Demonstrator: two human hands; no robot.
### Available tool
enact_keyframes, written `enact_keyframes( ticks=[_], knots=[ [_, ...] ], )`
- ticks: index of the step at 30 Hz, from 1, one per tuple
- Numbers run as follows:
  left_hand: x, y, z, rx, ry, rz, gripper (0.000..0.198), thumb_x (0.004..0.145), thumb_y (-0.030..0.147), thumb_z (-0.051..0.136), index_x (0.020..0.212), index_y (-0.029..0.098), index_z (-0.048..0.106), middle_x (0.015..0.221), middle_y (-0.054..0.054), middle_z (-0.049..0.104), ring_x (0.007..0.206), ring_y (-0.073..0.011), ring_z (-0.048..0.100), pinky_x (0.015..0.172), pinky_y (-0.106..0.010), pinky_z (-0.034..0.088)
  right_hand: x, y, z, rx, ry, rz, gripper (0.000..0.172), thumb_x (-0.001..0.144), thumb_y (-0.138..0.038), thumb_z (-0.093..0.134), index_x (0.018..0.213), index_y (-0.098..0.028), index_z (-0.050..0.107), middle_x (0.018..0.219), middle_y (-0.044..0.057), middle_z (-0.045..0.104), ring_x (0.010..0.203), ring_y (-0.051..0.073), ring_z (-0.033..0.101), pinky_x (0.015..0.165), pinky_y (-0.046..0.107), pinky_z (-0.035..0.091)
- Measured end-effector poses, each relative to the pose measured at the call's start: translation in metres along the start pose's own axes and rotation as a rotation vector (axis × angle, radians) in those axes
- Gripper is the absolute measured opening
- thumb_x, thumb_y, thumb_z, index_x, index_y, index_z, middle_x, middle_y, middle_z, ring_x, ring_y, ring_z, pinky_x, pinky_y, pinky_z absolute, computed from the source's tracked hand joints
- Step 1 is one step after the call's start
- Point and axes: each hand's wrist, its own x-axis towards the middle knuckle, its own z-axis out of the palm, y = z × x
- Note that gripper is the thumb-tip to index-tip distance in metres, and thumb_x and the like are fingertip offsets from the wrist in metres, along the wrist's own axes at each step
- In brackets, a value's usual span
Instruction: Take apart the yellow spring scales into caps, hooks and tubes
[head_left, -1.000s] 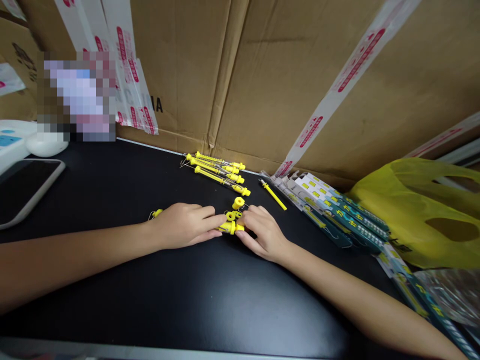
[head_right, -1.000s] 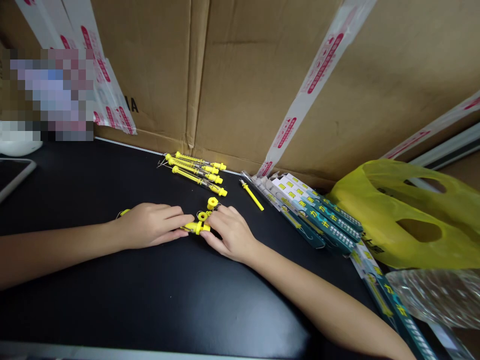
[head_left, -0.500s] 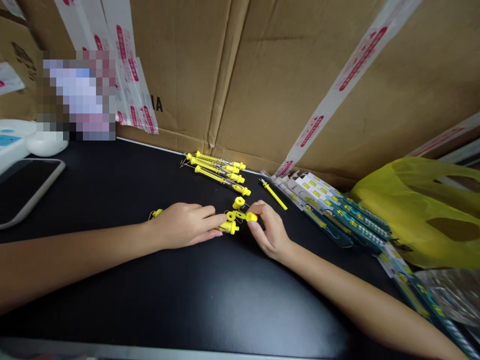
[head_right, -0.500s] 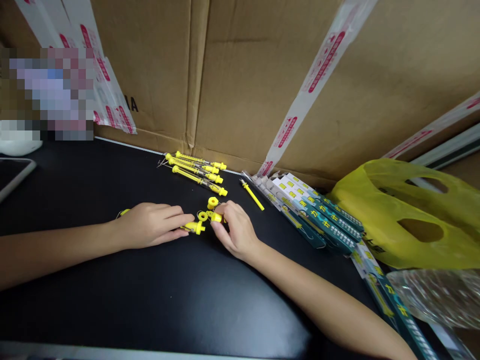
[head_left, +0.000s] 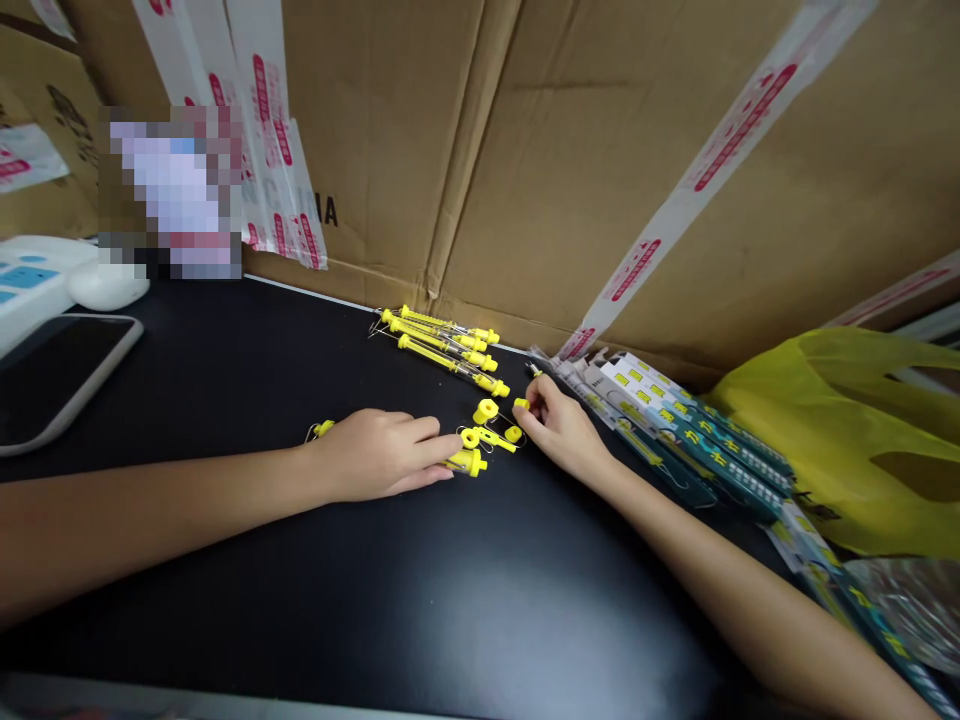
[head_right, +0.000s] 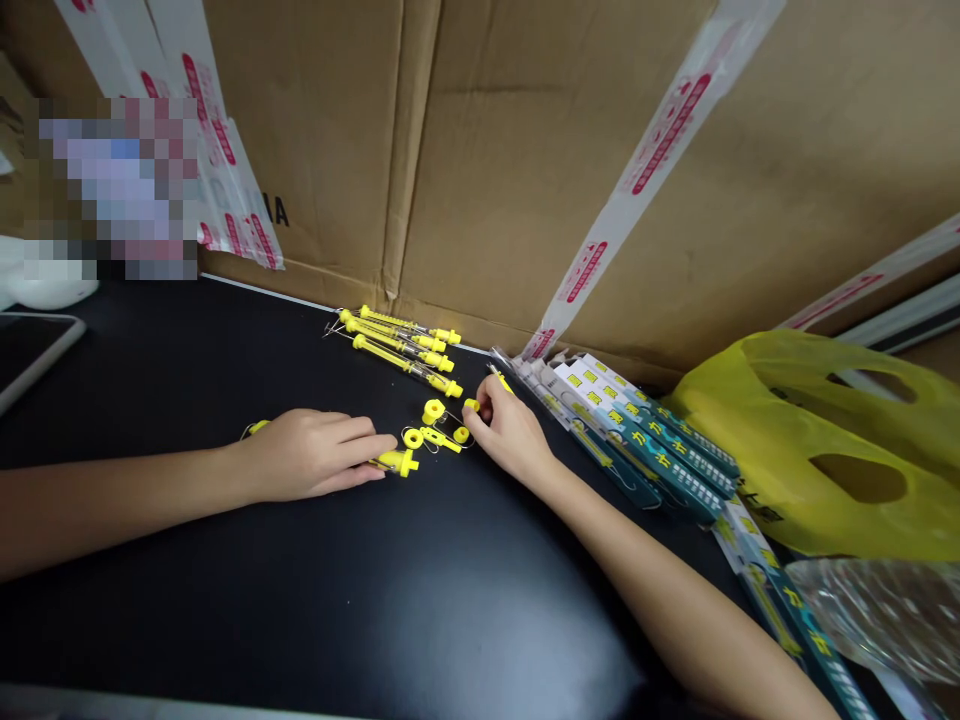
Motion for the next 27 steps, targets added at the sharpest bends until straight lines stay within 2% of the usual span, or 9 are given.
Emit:
enact_keyframes(
  ticks=[7, 13, 22, 24, 27],
  knots=[
    [-0.0002, -0.0005, -0.0003, -0.001, -0.004, 0.001, 0.028, 0.096, 0.040, 0.034, 0.104, 0.023, 0.054, 0.077, 0.002, 0.058, 0.066, -0.0122, 0.059, 0.054, -0.023, 0.035, -0.0010, -0.0019, 0.0013, -0.012, -0.064, -0.036, 0.009, 0.083, -0.030, 0.047, 0.087, -0.022, 0.048, 0.066, -0.003, 0.051, 0.060, 0.014, 0.048, 0.055, 0.025, 0.033],
    [0.0001, -0.0004, 0.0002, -0.010, 0.000, -0.004, 0.027, 0.096, 0.040, 0.035, 0.106, 0.023, 0.054, 0.078, 0.002, 0.058, 0.067, -0.0125, 0.060, 0.054, -0.024, 0.037, -0.0025, -0.0022, 0.0031, 0.048, -0.020, -0.088, 0.024, 0.092, -0.029, 0.033, 0.085, -0.020, 0.054, 0.083, 0.003, 0.061, 0.077, 0.018, 0.056, 0.068, 0.028, 0.039],
    [-0.0005, -0.0004, 0.0006, -0.032, -0.017, -0.037, 0.029, 0.095, 0.041, 0.035, 0.107, 0.022, 0.053, 0.081, 0.002, 0.059, 0.070, -0.0133, 0.060, 0.057, -0.025, 0.040, -0.0042, -0.0035, 0.0075, 0.025, -0.007, -0.134, 0.024, 0.093, -0.029, 0.034, 0.084, -0.020, 0.054, 0.083, 0.004, 0.061, 0.076, 0.018, 0.056, 0.069, 0.029, 0.039],
    [-0.0006, -0.0003, 0.0004, -0.046, -0.025, -0.067, 0.028, 0.095, 0.041, 0.036, 0.107, 0.022, 0.053, 0.082, 0.002, 0.059, 0.072, -0.0133, 0.061, 0.059, -0.025, 0.041, -0.0051, -0.0029, 0.0081, 0.035, 0.019, -0.140, 0.022, 0.093, -0.029, 0.034, 0.087, -0.020, 0.054, 0.083, 0.004, 0.061, 0.076, 0.018, 0.056, 0.069, 0.029, 0.039],
    [-0.0005, 0.0001, 0.0002, -0.063, -0.026, -0.107, 0.027, 0.093, 0.039, 0.039, 0.108, 0.022, 0.053, 0.083, 0.002, 0.058, 0.073, -0.0132, 0.060, 0.061, -0.025, 0.042, -0.0072, -0.0012, 0.0084, 0.045, 0.124, -0.163, 0.019, 0.091, -0.028, 0.036, 0.094, -0.019, 0.052, 0.084, 0.005, 0.059, 0.074, 0.018, 0.054, 0.068, 0.030, 0.040]
  ],
)
